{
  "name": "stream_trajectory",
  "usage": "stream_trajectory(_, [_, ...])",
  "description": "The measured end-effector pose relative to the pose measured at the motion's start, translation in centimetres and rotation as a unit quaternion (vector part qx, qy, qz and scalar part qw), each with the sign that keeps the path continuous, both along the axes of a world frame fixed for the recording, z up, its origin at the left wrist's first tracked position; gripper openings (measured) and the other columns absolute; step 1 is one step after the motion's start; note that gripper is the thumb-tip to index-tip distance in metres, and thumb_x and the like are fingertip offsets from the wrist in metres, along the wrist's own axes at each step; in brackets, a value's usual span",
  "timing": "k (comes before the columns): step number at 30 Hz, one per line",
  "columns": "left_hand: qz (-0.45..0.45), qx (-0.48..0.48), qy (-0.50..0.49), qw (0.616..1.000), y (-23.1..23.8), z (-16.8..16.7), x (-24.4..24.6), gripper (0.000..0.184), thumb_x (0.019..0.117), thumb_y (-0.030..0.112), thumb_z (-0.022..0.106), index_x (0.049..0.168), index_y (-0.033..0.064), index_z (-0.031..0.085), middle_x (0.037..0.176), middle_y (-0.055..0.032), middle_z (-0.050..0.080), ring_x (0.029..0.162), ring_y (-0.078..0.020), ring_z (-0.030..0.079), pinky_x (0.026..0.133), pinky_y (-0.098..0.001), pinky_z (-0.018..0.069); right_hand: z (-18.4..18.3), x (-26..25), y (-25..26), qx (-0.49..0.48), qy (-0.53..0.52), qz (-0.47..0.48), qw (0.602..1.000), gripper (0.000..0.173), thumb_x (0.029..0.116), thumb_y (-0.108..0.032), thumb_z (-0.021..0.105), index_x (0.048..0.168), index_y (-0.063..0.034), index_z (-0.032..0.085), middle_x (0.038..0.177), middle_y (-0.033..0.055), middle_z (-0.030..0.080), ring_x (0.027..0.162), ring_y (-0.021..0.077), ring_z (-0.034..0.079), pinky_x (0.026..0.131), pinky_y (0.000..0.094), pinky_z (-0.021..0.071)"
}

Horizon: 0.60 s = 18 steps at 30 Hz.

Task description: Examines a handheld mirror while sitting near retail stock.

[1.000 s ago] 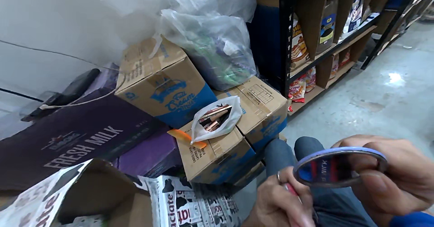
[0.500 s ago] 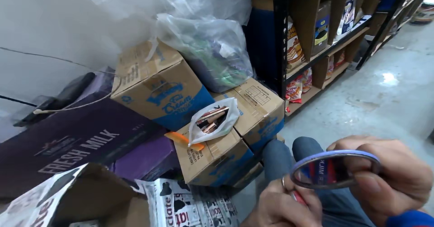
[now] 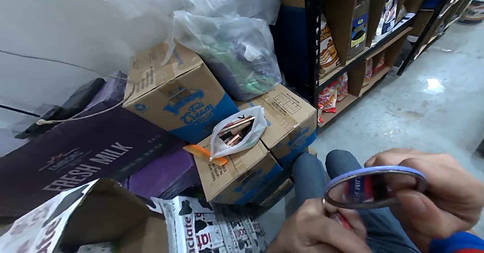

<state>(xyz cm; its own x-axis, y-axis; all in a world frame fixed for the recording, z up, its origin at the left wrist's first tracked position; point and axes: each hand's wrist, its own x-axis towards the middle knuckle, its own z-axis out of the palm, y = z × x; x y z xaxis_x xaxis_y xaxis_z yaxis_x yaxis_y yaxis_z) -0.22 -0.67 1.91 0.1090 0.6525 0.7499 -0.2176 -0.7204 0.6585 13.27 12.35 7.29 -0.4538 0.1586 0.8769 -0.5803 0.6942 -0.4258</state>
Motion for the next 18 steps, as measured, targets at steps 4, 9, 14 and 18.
stream_trajectory(4, [0.022,-0.006,-0.015,1.0,0.3,-0.5,-0.2,0.02,0.1033,0.03,0.06,0.115,0.0159,0.067,0.112,0.0068,0.064,0.089,0.0049,0.058,0.079,-0.0105,0.0473,0.1,0.0,-0.1,0.005,-0.001,-0.007,1.0,0.032,0.1108,-0.027,0.043,0.087,-0.0052,0.049,0.076,0.005,0.049,0.071,0.0,0.052,0.065,0.0091,0.0426])
stream_trajectory(9, [-0.018,-0.006,-0.036,0.999,0.1,0.4,0.7,0.018,0.1042,0.027,0.059,0.11,0.0119,0.066,0.103,0.0023,0.065,0.092,0.0001,0.059,0.081,-0.0135,0.048,-0.1,-0.1,-0.1,0.001,-0.002,0.008,1.0,0.033,0.111,-0.028,0.043,0.087,-0.0053,0.049,0.076,0.0053,0.051,0.071,0.001,0.054,0.064,0.0105,0.0437])
stream_trajectory(14, [-0.025,-0.004,-0.039,0.999,1.0,-0.3,0.7,0.017,0.1043,0.025,0.059,0.112,0.0118,0.065,0.107,0.0041,0.065,0.091,0.0033,0.059,0.081,-0.012,0.0483,-0.1,-0.1,0.0,-0.003,0.004,-0.009,1.0,0.033,0.1108,-0.028,0.043,0.088,-0.0056,0.05,0.076,0.0041,0.051,0.071,-0.0008,0.054,0.064,0.0094,0.0435])
stream_trajectory(18, [-0.033,-0.003,-0.029,0.999,0.8,0.8,1.2,0.017,0.1043,0.024,0.059,0.11,0.0095,0.064,0.105,0.001,0.063,0.093,0.0009,0.058,0.082,-0.0121,0.0473,-0.4,0.0,0.3,-0.002,0.009,-0.018,1.0,0.032,0.1107,-0.028,0.044,0.091,-0.0043,0.053,0.079,0.0041,0.055,0.074,-0.0023,0.056,0.067,0.0087,0.0454])
